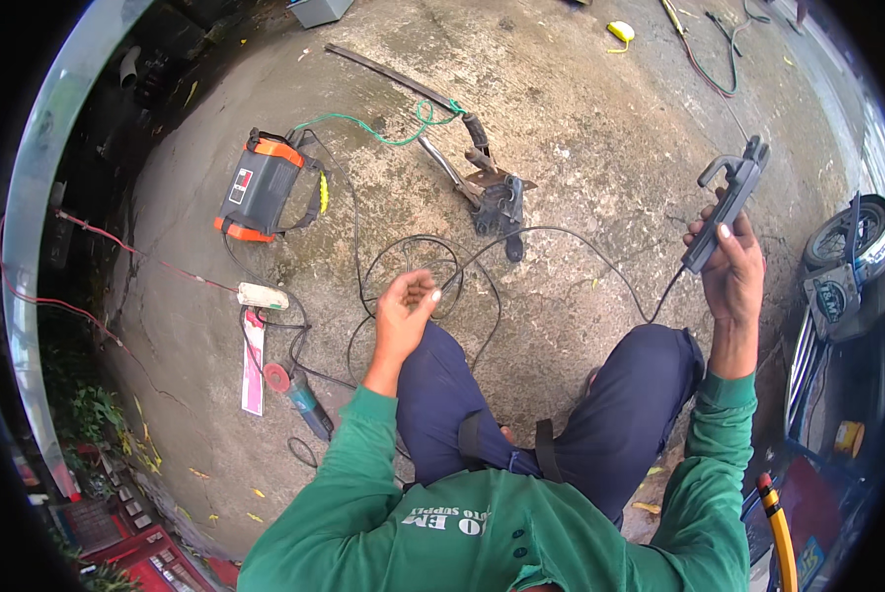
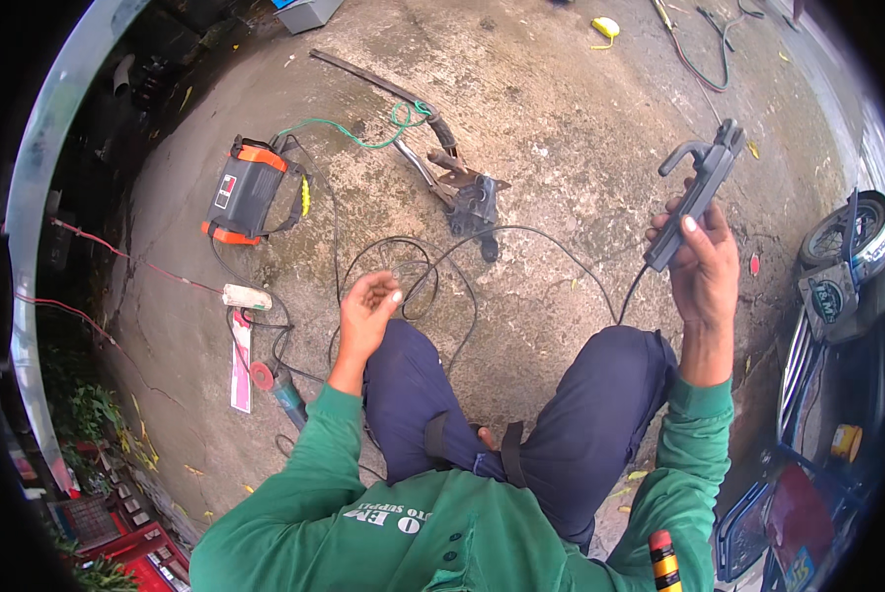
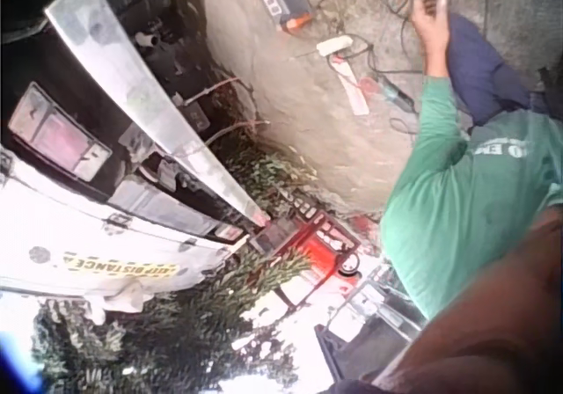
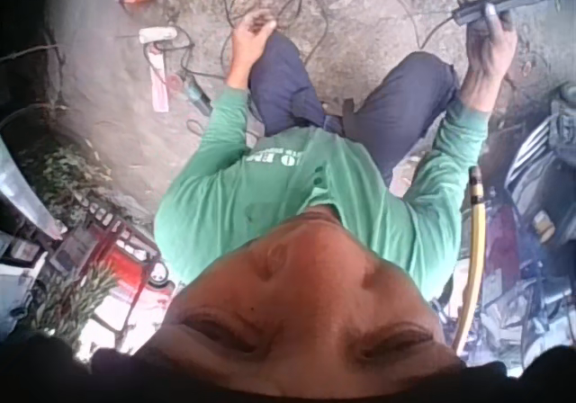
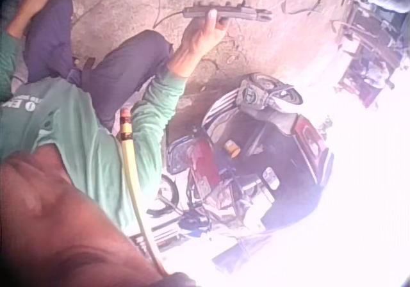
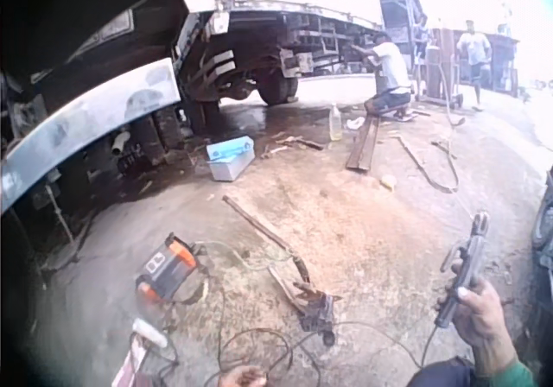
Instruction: The person sits on the floor and uses a welding torch to join a metal bracket to a flat metal piece. They reposition the parts and the ground clamp several times to weld different sections of the assembly.
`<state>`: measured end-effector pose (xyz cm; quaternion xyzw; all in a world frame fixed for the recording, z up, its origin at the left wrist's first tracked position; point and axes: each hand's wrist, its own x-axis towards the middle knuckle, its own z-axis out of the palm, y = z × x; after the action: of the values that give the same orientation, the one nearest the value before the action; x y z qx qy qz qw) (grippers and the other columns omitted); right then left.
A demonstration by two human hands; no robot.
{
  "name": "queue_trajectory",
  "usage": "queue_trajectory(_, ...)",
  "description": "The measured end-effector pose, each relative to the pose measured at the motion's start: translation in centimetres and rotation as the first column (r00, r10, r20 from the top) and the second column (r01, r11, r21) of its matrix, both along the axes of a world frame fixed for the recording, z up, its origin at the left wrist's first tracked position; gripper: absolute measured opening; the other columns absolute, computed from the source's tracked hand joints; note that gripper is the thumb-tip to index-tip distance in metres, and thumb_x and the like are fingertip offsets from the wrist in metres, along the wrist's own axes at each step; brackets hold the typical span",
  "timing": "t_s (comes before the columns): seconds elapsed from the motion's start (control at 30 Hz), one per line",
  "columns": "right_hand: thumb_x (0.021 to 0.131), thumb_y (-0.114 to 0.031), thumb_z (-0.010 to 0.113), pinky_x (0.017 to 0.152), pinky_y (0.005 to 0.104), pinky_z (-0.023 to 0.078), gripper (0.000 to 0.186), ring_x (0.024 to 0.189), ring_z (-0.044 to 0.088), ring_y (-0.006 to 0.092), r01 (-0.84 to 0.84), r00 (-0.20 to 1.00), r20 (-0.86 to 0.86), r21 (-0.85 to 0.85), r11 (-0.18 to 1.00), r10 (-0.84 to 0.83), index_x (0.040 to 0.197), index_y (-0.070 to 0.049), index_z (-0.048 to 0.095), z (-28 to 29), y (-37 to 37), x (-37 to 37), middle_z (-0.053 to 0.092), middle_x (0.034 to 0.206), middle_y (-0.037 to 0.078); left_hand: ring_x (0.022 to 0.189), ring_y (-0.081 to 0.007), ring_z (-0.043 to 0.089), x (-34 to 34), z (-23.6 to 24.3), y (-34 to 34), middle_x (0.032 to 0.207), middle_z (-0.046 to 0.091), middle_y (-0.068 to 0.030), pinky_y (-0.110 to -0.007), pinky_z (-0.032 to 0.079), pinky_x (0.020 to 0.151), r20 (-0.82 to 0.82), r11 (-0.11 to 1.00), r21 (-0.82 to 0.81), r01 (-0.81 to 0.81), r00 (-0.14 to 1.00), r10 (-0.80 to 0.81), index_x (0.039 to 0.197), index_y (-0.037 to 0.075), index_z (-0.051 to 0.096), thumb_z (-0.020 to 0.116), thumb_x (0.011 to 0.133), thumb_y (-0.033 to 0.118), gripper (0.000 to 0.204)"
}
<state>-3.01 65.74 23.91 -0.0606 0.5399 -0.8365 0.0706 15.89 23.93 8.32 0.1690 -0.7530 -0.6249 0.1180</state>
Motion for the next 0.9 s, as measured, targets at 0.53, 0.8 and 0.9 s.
queue_trajectory(0.53,0.098,-0.015,0.07,0.08,0.0437,0.062,0.034,0.093,0.072,0.0292,-0.077,0.99,0.112,-0.045,0.996,0.081,0.121,0.0,0.049,-12.2,-7.1,-6.6,0.069,0.104,0.015,0.119,-0.0362,0.057,16.9,3.2,7.8,0.126,0.063,-0.018,-0.047,0.044,0.106,0.228,0.564,-0.812,-0.148,0.81,0.541,0.123,0.002,0.068,0.089,0.073,0.025,0.059)
queue_trajectory(0.8,0.1,-0.02,0.069,0.072,0.0368,0.063,0.036,0.087,0.075,0.0282,-0.243,0.967,0.081,-0.007,0.97,0.243,0.121,0.001,0.049,-9.0,-9.6,-10.7,0.072,0.104,0.019,0.084,-0.026,0.07,12.4,10.5,7.0,0.095,0.071,-0.0154,-0.036,0.056,0.078,0.207,0.674,-0.681,-0.286,0.807,0.552,0.106,-0.003,0.071,0.082,0.079,0.008,0.03)
queue_trajectory(0.9,0.1,-0.017,0.069,0.069,0.0344,0.063,0.04,0.083,0.075,0.0261,-0.248,0.967,0.071,0.022,0.969,0.246,0.126,0.003,0.047,-9.6,-9.7,-10.4,0.072,0.101,0.018,0.086,-0.0272,0.07,8.8,16.0,5.8,0.096,0.071,-0.0158,-0.038,0.056,0.079,0.27,0.699,-0.709,-0.099,0.877,0.398,0.108,-0.003,0.07,0.081,0.081,0.008,0.031)
